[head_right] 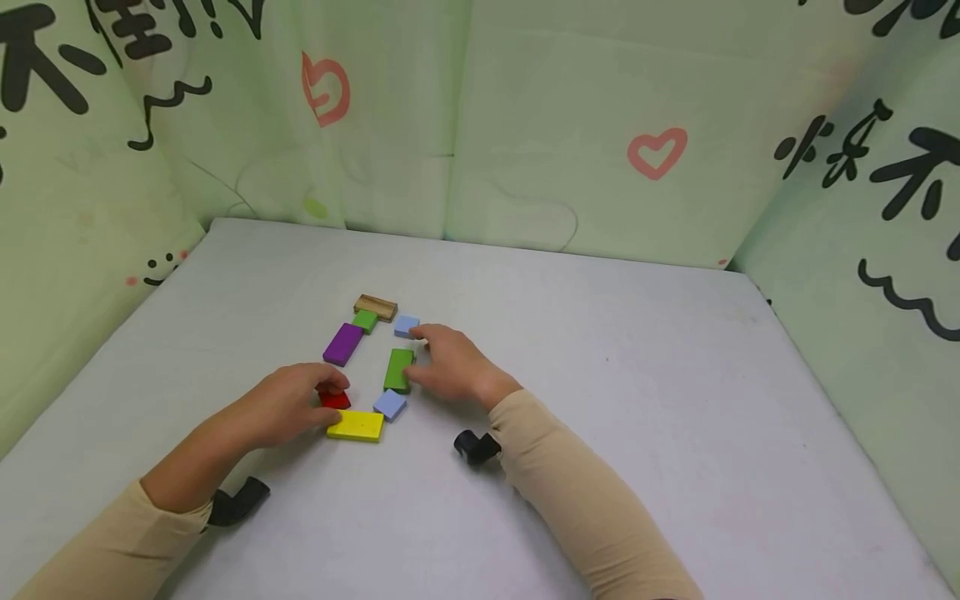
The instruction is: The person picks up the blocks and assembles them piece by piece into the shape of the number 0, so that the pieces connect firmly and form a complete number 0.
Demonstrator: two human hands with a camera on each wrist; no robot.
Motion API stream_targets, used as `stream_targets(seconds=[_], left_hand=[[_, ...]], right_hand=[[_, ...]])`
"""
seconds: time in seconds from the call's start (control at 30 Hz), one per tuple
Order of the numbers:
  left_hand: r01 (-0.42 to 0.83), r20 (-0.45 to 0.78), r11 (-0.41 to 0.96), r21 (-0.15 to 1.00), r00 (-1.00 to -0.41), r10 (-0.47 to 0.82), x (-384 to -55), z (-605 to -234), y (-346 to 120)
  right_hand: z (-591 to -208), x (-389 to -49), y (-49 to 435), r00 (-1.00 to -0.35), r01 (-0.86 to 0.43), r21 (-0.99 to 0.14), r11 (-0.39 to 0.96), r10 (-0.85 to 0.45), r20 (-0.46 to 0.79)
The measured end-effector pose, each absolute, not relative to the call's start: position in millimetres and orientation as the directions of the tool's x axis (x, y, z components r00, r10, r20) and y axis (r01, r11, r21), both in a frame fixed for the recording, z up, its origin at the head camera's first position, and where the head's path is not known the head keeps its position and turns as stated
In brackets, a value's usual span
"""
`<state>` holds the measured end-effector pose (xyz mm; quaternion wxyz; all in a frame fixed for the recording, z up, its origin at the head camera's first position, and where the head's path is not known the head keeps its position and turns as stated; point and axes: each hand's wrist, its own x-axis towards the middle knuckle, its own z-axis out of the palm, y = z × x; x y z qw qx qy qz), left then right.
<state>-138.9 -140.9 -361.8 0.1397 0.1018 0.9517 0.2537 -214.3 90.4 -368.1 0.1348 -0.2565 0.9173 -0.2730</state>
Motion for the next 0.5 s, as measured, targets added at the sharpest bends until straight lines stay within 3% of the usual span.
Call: stream_targets(seconds=[0.5], left_hand=[[0.11,-0.227,0.853,0.51,-0.94,0.256,-139,-361,-140]], right_hand=[[-366,-244,89,-0.862,-0.369,-0.559,0.743,-0.499,-0.094]])
